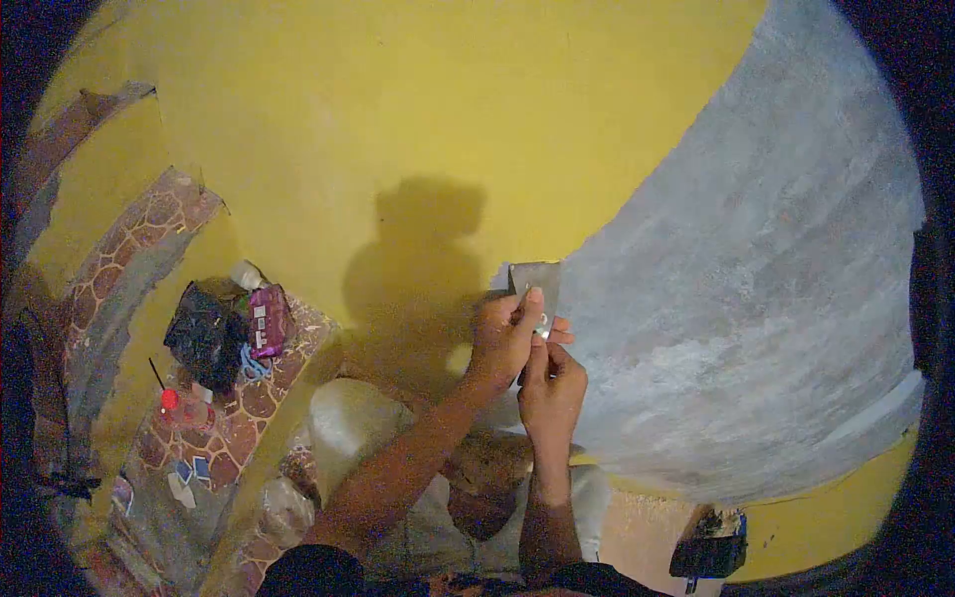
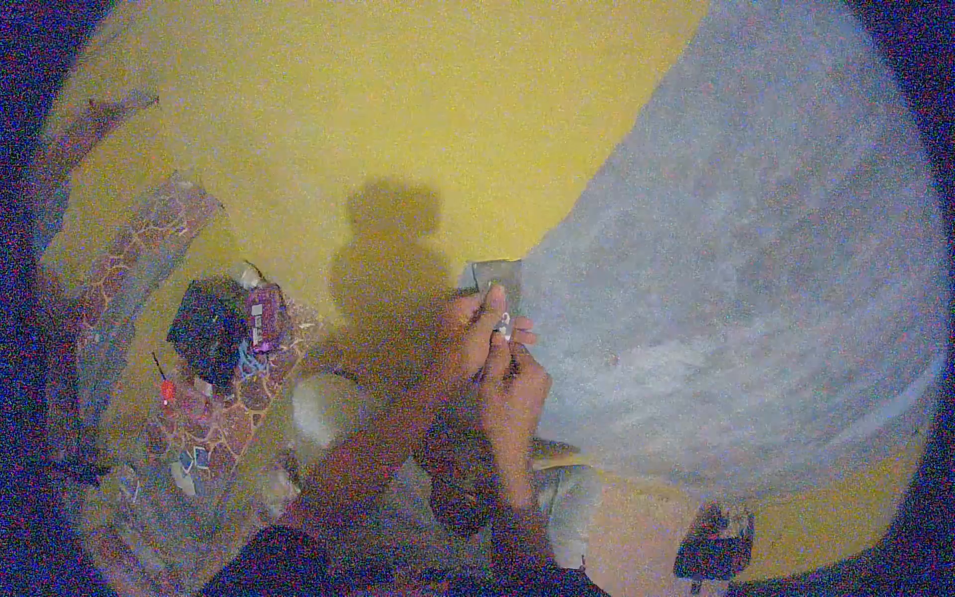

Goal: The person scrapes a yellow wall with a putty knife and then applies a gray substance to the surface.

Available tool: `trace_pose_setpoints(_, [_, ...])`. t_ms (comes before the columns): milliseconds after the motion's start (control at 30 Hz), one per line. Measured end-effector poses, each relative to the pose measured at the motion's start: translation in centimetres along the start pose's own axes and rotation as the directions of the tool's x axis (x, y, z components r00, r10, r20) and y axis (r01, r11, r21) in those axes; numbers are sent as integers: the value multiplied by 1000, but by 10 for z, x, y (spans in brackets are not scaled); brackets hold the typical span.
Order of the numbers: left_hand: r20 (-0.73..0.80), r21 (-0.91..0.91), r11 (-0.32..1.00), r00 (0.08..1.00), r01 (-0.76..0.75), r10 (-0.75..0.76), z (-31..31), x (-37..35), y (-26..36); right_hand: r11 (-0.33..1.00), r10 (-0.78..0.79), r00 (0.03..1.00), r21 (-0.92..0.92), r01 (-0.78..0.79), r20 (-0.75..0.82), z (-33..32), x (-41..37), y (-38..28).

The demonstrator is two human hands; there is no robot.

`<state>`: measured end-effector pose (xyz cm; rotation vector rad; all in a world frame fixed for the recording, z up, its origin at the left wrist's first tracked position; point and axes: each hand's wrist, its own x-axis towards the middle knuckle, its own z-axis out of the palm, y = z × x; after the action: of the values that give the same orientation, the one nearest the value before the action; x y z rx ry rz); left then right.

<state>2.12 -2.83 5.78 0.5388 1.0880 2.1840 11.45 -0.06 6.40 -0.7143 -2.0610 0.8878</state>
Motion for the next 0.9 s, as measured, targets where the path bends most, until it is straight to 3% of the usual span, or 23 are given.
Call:
trace_pose_setpoints(67, [-28, 65, 995, 996, -80, 82, -1, 3, 3, 1000, -11, 999, 7, 11, -33, -1, 10, -7])
trace_pose_setpoints(100, [-28, 62, 995, 996, -81, 83, -2, 7, 9, 994, -90, 996, -61, 91, 23, -4, 22, -20])
trace_pose_setpoints(167, [-94, -159, 979, 989, -127, 113, -3, 15, 51, 977, -170, 982, -114, 178, 78, -3, 42, -55])
trace_pose_setpoints(200, [-162, -118, 973, 971, -197, 177, -3, 15, 63, 974, -185, 974, -110, 200, 133, 0, 50, -73])
trace_pose_setpoints(233, [-165, -117, 972, 969, -205, 184, -12, 19, 61, 969, -200, 961, -108, 223, 190, 4, 53, -83])
trace_pose_setpoints(333, [-74, -231, 931, 959, -285, 275, -43, 38, 18, 973, -156, 975, -146, 180, 160, 22, 40, -62])
trace_pose_setpoints(400, [-112, -29, 981, 976, -189, 185, -53, 34, -16, 982, -175, 977, -56, 182, 118, 29, 24, -16])
trace_pose_setpoints(467, [-51, -7, 992, 991, -124, 123, -35, 10, -1, 985, -169, 982, 34, 167, 80, 21, 9, 1])
trace_pose_setpoints(533, [9, 17, 999, 999, -44, 44, -17, -2, 1, 1000, -18, 997, -6, 19, 69, -2, 1, 0])
trace_pose_setpoints(600, [95, -129, 991, 995, -28, 40, 0, -7, -5, 999, 12, 997, -50, -8, 78, -22, 0, -3])
trace_pose_setpoints(700, [64, -196, 977, 995, 81, -70, 16, -6, -4, 993, 66, 995, -101, -57, 81, -41, 5, -12])
trace_pose_setpoints(833, [135, -188, 982, 991, 22, 4, 29, -6, -2, 986, 31, 996, -165, -16, 86, -58, 12, -28])
trace_pose_setpoints(900, [136, -284, 957, 991, 59, -21, 34, -4, -2, 978, 41, 995, -208, -21, 96, -62, 17, -32])
